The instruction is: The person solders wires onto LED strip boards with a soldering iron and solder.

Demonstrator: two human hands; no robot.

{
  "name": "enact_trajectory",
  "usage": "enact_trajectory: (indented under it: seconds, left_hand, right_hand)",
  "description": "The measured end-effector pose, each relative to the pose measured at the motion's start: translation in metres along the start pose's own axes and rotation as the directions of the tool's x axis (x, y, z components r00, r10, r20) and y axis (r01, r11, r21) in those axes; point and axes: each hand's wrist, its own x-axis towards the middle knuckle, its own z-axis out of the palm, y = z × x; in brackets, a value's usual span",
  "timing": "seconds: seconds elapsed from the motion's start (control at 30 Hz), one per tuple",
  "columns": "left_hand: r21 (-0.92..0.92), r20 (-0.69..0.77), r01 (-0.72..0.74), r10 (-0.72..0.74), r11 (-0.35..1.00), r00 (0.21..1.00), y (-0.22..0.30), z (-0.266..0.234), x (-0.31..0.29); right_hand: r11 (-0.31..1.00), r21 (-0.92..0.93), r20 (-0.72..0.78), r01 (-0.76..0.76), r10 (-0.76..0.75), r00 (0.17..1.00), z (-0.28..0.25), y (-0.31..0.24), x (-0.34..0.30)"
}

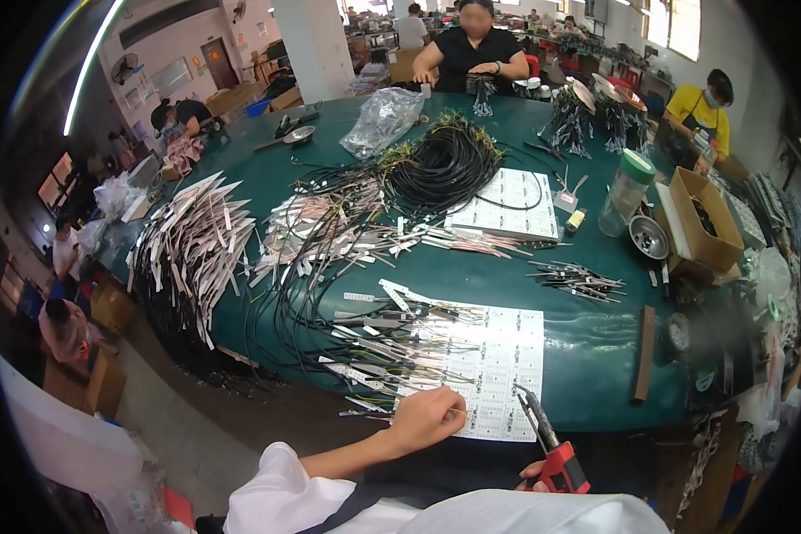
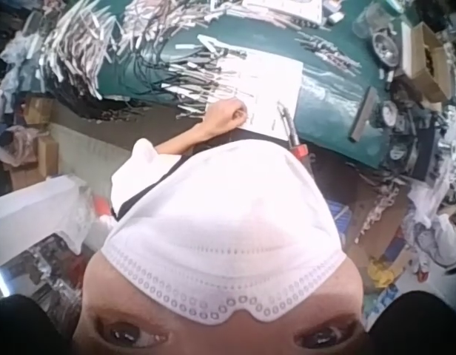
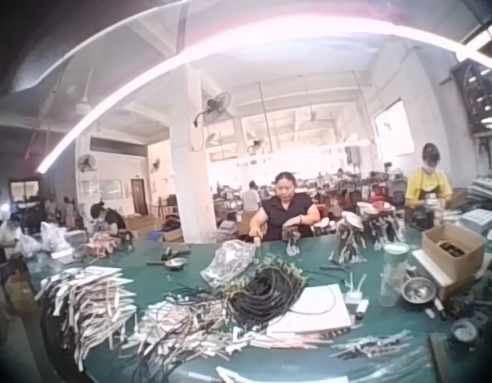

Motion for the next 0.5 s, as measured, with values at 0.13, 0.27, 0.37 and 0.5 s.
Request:
enact_trajectory:
  seconds: [0.13,0.27,0.37,0.5]
  left_hand:
    - [0.025,-0.003,-0.051,0.051,0.998,0.999,0.0,0.001,-0.003]
    - [0.051,-0.026,-0.108,0.11,0.993,0.994,0.002,0.004,-0.004]
    - [-0.005,-0.003,-0.046,0.046,0.999,0.999,0.005,0.012,0.01]
    - [-0.088,-0.006,0.043,-0.044,0.995,0.999,-0.012,0.007,0.017]
  right_hand:
    - [1.0,0.004,-0.007,0.003,-0.003,1.0,-0.004,0.002,-0.004]
    - [0.995,0.036,-0.082,0.089,-0.085,0.993,-0.004,0.008,-0.011]
    - [0.983,0.101,-0.094,0.151,-0.142,0.985,-0.01,0.013,-0.014]
    - [0.978,0.018,-0.018,0.207,-0.207,0.978,0.006,0.011,0.002]
